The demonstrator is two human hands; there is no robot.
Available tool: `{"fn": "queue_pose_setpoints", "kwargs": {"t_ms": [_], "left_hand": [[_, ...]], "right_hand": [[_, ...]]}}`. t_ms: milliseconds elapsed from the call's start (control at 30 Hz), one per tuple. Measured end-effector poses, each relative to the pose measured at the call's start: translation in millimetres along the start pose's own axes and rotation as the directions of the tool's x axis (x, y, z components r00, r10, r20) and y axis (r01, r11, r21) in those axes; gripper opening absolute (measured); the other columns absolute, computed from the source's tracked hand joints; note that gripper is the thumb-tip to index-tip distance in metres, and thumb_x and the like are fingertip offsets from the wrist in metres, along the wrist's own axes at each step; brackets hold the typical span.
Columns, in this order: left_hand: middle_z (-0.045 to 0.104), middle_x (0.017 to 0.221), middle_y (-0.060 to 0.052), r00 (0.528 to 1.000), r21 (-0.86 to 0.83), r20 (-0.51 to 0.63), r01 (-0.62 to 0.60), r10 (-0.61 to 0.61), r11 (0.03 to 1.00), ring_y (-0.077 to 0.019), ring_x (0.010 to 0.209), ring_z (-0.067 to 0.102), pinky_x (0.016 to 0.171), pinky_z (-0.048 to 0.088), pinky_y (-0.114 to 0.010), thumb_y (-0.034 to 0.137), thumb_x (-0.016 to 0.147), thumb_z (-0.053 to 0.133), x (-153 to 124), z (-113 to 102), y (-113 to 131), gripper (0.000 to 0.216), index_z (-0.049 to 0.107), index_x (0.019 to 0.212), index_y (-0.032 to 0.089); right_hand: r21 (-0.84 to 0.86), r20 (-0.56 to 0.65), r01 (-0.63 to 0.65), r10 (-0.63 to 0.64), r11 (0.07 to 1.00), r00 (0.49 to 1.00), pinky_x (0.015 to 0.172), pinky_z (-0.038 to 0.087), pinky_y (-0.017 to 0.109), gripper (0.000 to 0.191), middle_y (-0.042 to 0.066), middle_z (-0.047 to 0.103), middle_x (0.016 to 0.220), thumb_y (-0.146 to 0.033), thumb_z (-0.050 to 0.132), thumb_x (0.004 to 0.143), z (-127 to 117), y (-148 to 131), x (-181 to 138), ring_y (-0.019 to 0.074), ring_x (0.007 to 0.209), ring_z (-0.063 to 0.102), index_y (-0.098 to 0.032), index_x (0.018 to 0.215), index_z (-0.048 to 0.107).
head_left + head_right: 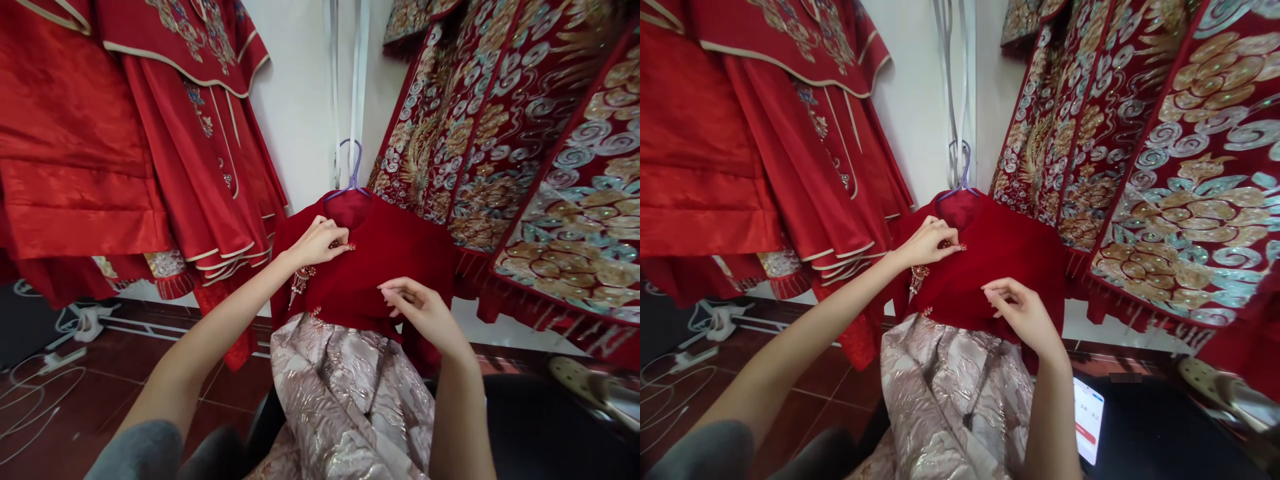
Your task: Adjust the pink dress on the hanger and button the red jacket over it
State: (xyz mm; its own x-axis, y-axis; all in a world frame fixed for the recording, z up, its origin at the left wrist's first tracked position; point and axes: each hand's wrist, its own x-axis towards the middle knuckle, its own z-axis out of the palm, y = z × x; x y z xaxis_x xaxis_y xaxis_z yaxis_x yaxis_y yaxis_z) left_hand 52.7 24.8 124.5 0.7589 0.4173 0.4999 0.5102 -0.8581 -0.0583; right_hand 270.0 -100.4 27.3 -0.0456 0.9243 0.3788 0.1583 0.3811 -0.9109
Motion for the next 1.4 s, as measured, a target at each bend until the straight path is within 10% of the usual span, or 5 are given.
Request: {"fn": "queue_pose_setpoints", "kwargs": {"t_ms": [467,700,900,1133,1400], "left_hand": [[0.064,0.08,-0.009,0.993,-0.001,-0.103,0.056,-0.055,0.998,-0.0242,0.09,0.052,0.099,0.023,-0.043,0.037,0.089,0.047,-4,15,1,0.024,0.063,0.084,0.019],[0.03,0.146,-0.018,0.785,0.008,-0.517,0.404,-0.342,0.915,-0.0338,0.137,0.021,0.11,0.013,-0.054,0.025,0.08,0.055,-1,27,13,0.052,0.042,0.129,0.016],[0.013,0.151,-0.02,0.654,-0.108,-0.553,0.558,-0.516,0.823,-0.0386,0.142,0.005,0.108,0.006,-0.065,0.01,0.07,0.056,0,28,-4,0.069,0.029,0.133,0.018],[0.039,0.132,-0.02,0.592,-0.291,-0.33,0.677,-0.736,0.676,-0.0323,0.118,0.049,0.101,0.038,-0.051,0.005,0.064,0.061,-17,-6,-56,0.062,0.04,0.121,0.017],[0.053,0.133,-0.015,0.731,-0.291,-0.31,0.535,-0.607,0.793,-0.029,0.125,0.047,0.106,0.032,-0.041,0.019,0.081,0.054,-43,2,-57,0.043,0.054,0.123,0.017]], "right_hand": [[-0.06,-0.327,0.079,-0.094,0.995,0.94,0.063,0.057,0.03,0.031,0.009,0.064,0.097,-0.045,0.06,0.079,16,-8,21,0.0188,0.083,0.06,-0.018,0.093,0.065],[-0.55,-0.67,-0.011,-0.434,0.835,0.603,0.104,0.025,0.062,0.072,0.023,0.03,0.142,-0.037,0.065,0.071,60,-31,84,0.0376,0.133,0.029,-0.014,0.134,0.039],[-0.739,-0.481,-0.023,-0.504,0.673,0.717,0.103,0.006,0.07,0.088,0.021,0.002,0.154,-0.033,0.057,0.073,84,-23,106,0.0404,0.141,0.002,-0.017,0.147,0.012],[-0.818,-0.361,-0.009,-0.501,0.575,0.787,0.105,0.026,0.056,0.076,0.02,0.03,0.146,-0.019,0.058,0.071,-24,-16,82,0.0353,0.133,0.03,-0.017,0.142,0.031],[-0.892,-0.257,-0.074,-0.368,0.445,0.894,0.08,0.04,0.035,0.043,0.023,0.065,0.1,-0.016,0.052,0.08,-84,-26,95,0.0269,0.092,0.06,-0.007,0.122,0.058]]}}
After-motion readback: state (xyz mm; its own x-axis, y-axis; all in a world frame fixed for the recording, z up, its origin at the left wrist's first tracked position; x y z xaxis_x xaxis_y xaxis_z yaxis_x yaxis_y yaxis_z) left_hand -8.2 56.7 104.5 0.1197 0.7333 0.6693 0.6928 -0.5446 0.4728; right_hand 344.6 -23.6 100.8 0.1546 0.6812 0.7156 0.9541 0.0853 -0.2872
